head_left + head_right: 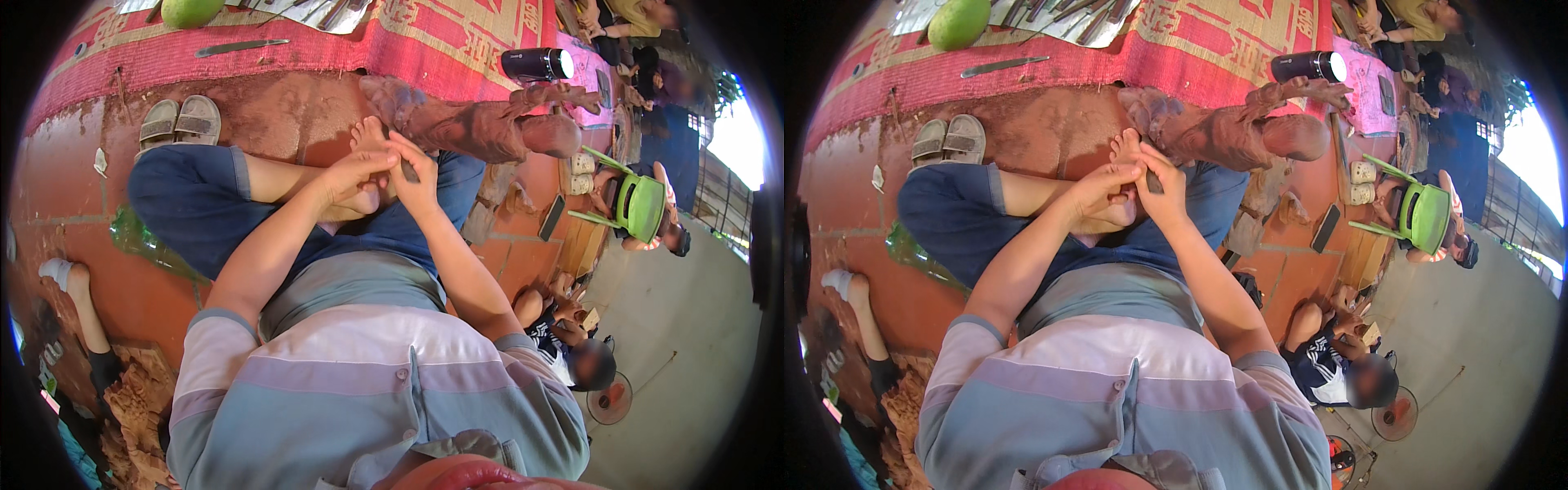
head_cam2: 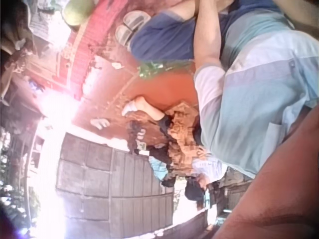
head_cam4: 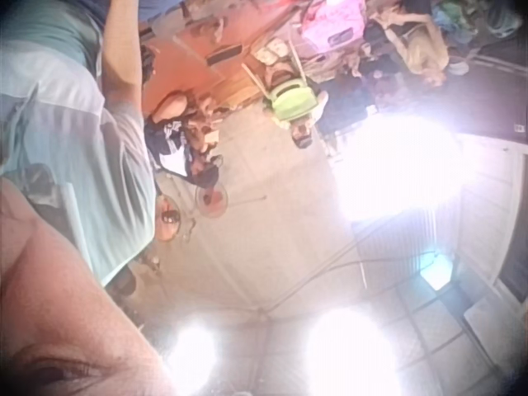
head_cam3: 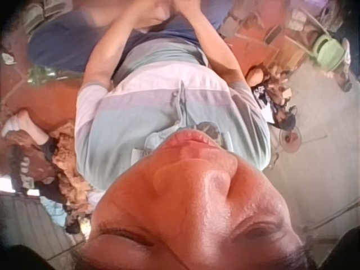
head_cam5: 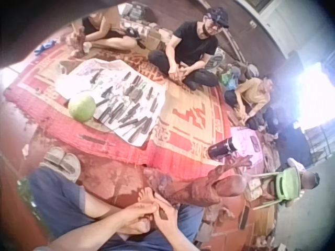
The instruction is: The person sits on a mat and carves a piece of wood using a knife. They hold the wood in their left hand and use the knife in their right hand to shape it. The person occasionally adjusts their grip on the wood and the knife.
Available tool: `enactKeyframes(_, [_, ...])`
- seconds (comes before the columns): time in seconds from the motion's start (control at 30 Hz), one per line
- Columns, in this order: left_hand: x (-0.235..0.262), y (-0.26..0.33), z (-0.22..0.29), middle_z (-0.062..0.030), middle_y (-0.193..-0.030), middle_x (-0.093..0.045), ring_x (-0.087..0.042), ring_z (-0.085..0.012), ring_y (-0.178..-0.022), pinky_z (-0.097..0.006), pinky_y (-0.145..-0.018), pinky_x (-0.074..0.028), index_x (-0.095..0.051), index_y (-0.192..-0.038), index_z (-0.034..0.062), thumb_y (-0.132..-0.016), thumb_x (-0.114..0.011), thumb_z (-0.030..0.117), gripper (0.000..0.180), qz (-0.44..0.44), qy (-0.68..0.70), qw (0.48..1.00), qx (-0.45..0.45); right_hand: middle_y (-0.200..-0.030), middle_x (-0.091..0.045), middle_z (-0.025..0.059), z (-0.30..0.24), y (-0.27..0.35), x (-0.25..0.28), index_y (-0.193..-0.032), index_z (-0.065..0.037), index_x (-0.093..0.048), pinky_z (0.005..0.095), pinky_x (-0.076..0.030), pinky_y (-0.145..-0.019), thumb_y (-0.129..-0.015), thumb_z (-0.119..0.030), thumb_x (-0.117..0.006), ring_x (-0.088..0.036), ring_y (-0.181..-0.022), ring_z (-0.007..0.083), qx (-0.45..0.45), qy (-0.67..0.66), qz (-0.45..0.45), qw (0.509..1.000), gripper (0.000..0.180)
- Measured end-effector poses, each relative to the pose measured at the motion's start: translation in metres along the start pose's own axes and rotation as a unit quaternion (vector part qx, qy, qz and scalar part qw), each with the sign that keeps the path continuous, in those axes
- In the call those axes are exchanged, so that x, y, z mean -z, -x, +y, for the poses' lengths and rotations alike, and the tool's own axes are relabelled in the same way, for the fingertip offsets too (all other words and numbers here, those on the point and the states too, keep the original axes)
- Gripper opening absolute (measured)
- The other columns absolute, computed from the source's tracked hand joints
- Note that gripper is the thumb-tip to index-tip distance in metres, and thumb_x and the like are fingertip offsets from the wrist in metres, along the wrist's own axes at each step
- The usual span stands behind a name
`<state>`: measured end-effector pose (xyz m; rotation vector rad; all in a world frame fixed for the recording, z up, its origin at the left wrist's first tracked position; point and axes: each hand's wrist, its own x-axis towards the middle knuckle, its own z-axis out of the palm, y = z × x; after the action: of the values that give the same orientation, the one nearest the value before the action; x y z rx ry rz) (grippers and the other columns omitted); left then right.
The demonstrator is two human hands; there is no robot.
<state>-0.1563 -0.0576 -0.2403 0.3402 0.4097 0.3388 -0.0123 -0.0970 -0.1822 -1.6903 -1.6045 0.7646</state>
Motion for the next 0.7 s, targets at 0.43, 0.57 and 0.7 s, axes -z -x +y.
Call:
enactKeyframes(0.43, [0.003,-0.009,-0.004,0.0035,-0.081,-0.062,-0.058,-0.0049,-0.07,-0.017,-0.047,-0.033,-0.064,-0.094,0.0126,-0.089,-0.063,0.032,0.02,0.018,-0.019,0.999,-0.02,-0.12,-0.06,0.0212,0.004,-0.009,-0.001,-0.106,0.0,-0.065,0.0338,-0.044,-0.095,-0.086,-0.009,-0.057,-0.058,-0.113,0.0279,0.029,0.018,0.005,0.999,0.023])
enactKeyframes(0.57, [-0.004,0.001,-0.006,0.0027,-0.086,-0.06,-0.059,-0.0065,-0.07,-0.019,-0.044,-0.032,-0.06,-0.102,0.0122,-0.091,-0.062,0.03,0.021,-0.011,0.033,0.999,0.03,-0.12,-0.06,0.0215,-0.003,0.001,0.01,-0.102,-0.001,-0.067,0.0343,-0.043,-0.095,-0.086,-0.01,-0.058,-0.059,-0.112,0.0284,-0.018,0.015,-0.056,0.998,0.021])
enactKeyframes(0.7, [0.003,-0.008,-0.007,0.0026,-0.086,-0.061,-0.058,-0.007,-0.07,-0.019,-0.046,-0.033,-0.061,-0.103,0.0133,-0.091,-0.061,0.032,0.022,0.007,0.006,0.999,-0.043,-0.119,-0.061,0.0206,-0.002,-0.021,0.001,-0.1,-0.002,-0.068,0.0341,-0.044,-0.094,-0.084,-0.009,-0.059,-0.06,-0.11,0.0279,0.011,0.003,-0.002,1.0,0.019])
